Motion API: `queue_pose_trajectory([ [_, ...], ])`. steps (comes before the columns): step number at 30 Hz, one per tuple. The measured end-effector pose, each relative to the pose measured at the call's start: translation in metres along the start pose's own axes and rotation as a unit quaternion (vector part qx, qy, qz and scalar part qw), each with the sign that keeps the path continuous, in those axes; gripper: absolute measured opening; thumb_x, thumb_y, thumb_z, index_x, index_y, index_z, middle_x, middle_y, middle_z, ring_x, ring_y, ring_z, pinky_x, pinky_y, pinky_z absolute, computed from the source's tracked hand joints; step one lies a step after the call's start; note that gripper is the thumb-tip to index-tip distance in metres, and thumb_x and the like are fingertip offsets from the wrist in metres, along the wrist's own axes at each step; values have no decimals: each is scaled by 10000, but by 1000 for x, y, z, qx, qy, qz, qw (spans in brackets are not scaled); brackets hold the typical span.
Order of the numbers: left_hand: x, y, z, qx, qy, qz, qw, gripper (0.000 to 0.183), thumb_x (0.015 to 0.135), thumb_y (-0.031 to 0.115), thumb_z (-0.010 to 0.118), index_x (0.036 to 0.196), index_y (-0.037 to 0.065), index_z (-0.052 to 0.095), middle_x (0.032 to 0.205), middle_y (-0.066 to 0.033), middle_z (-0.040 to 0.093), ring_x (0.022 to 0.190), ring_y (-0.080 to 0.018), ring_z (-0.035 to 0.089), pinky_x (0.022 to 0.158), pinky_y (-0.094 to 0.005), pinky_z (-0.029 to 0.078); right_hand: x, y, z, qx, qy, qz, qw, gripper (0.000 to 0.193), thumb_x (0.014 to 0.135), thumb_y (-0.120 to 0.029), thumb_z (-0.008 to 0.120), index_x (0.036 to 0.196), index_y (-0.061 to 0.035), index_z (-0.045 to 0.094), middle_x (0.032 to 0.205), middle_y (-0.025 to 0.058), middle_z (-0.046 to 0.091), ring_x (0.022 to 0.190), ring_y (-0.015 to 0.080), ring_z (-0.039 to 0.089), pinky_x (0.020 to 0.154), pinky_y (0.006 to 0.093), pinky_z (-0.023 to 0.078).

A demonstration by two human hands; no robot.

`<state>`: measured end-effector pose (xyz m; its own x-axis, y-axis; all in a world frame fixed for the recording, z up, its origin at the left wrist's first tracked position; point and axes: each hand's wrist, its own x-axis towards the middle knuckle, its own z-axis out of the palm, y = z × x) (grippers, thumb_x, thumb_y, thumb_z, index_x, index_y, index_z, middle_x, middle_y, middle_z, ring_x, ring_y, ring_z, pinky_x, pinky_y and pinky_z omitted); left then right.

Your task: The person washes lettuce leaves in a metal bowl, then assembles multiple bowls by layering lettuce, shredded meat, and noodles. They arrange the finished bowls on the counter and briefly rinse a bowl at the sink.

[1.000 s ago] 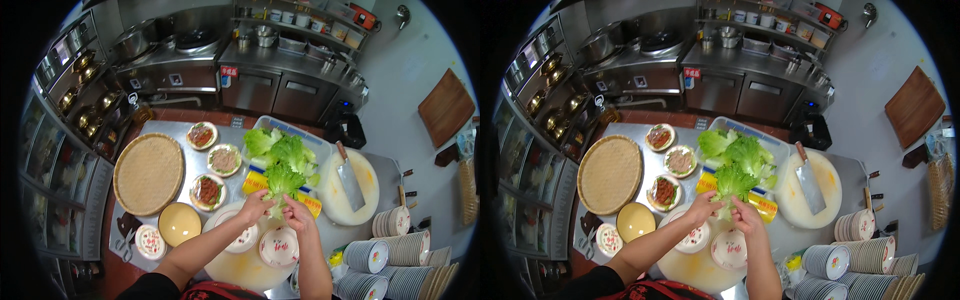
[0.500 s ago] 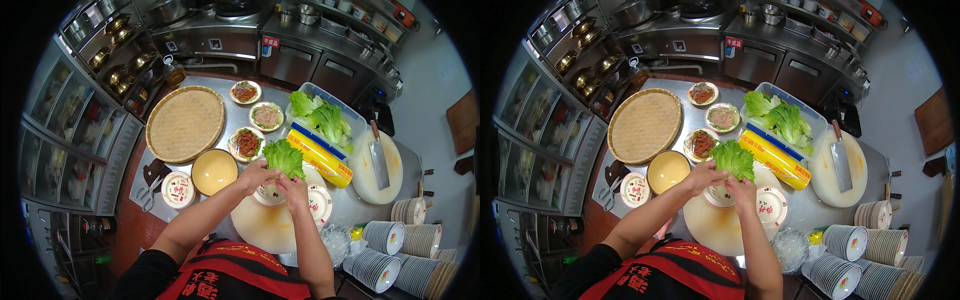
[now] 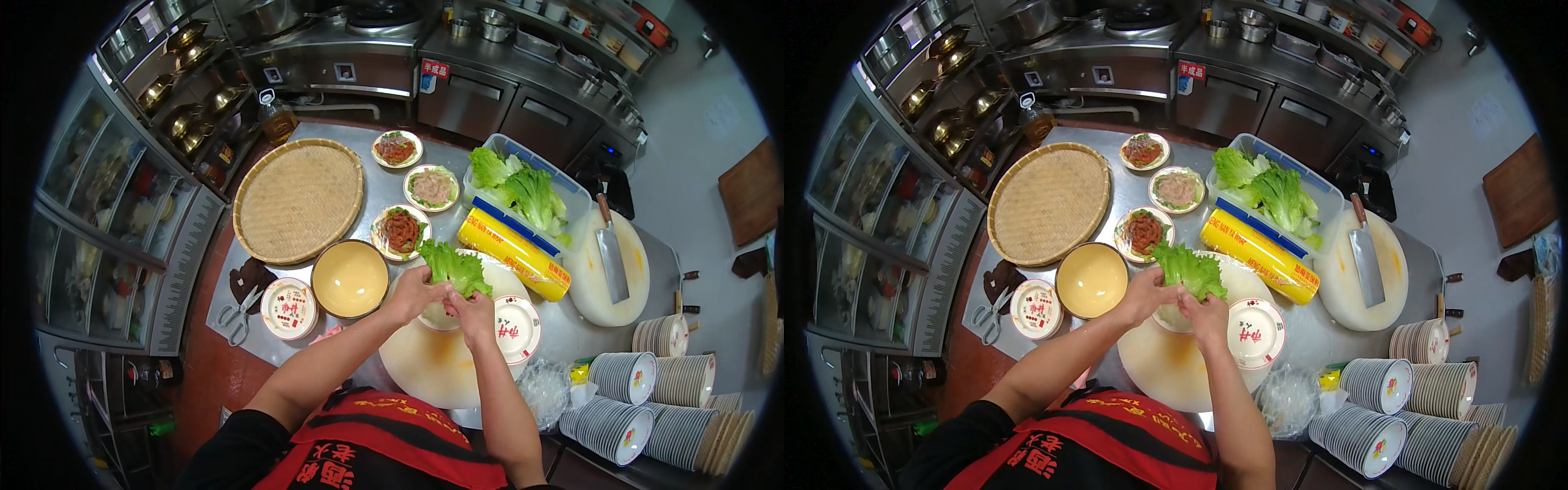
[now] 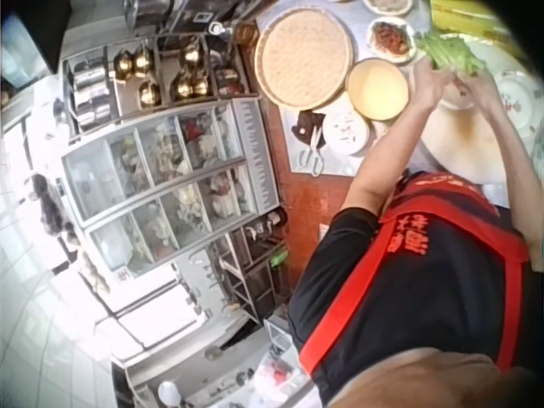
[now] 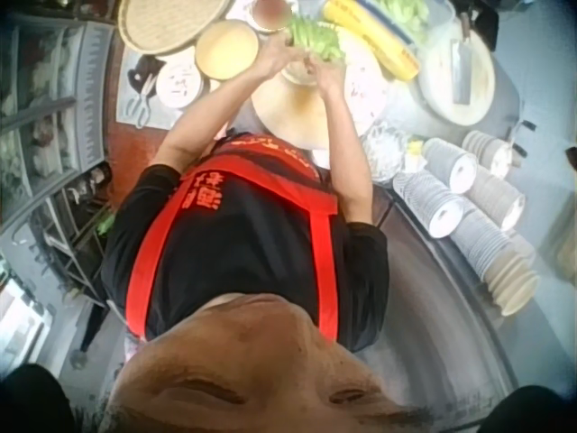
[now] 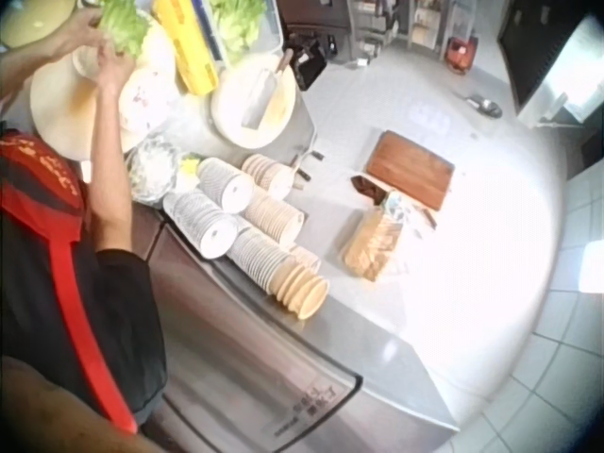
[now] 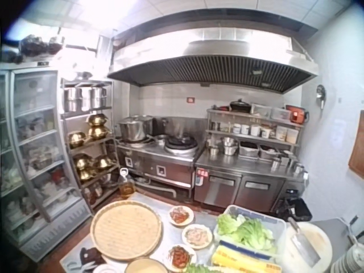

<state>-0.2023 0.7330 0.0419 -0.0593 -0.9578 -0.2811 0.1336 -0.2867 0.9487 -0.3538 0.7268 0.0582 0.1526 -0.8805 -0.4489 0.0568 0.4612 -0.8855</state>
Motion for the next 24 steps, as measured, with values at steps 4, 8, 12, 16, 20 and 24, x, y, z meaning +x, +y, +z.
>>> queue_pose_trajectory([
  [4,5,7,5,11,21,1,1000,219,863,57,644,1047,-47,587,928,-75,648,847,-115,615,748,-255,527,8,0,1,-52,31,-45,997,226,877,-127,665,970,76,630,864,119,668,748,161,657,672,262,546],
  [8,13,22,4,47,15,-1,999,249,855,57,658,1060,-47,563,917,-83,648,839,-115,617,716,-252,528,14,-4,-1,-106,51,-94,989,241,868,-136,672,971,79,636,867,97,672,723,138,639,651,257,516],
  [12,9,10,5,38,31,93,994,390,837,54,677,1162,-40,484,923,-108,651,795,-134,628,660,-267,534,9,2,-4,-133,37,-115,984,233,854,-135,673,973,63,643,858,72,674,729,130,624,662,270,501],
  [16,-2,-37,1,80,79,50,992,543,817,41,689,1261,-22,382,955,-147,655,817,-159,637,659,-285,536,6,53,-10,-91,23,-36,995,244,850,-101,654,1039,48,616,907,77,658,757,143,621,669,273,502],
  [20,-12,-52,-2,181,97,-24,978,686,781,82,721,1324,-10,311,956,-200,645,870,-232,640,710,-328,531,-15,52,-5,5,13,54,998,402,836,-52,640,1201,45,501,1029,110,606,793,164,625,673,270,518],
  [24,-23,-30,8,281,137,6,950,743,755,114,726,1358,35,300,945,-232,640,879,-368,633,778,-409,512,-38,28,-10,-109,100,44,988,514,819,-28,643,1276,9,411,1090,137,567,806,174,622,654,284,531],
])
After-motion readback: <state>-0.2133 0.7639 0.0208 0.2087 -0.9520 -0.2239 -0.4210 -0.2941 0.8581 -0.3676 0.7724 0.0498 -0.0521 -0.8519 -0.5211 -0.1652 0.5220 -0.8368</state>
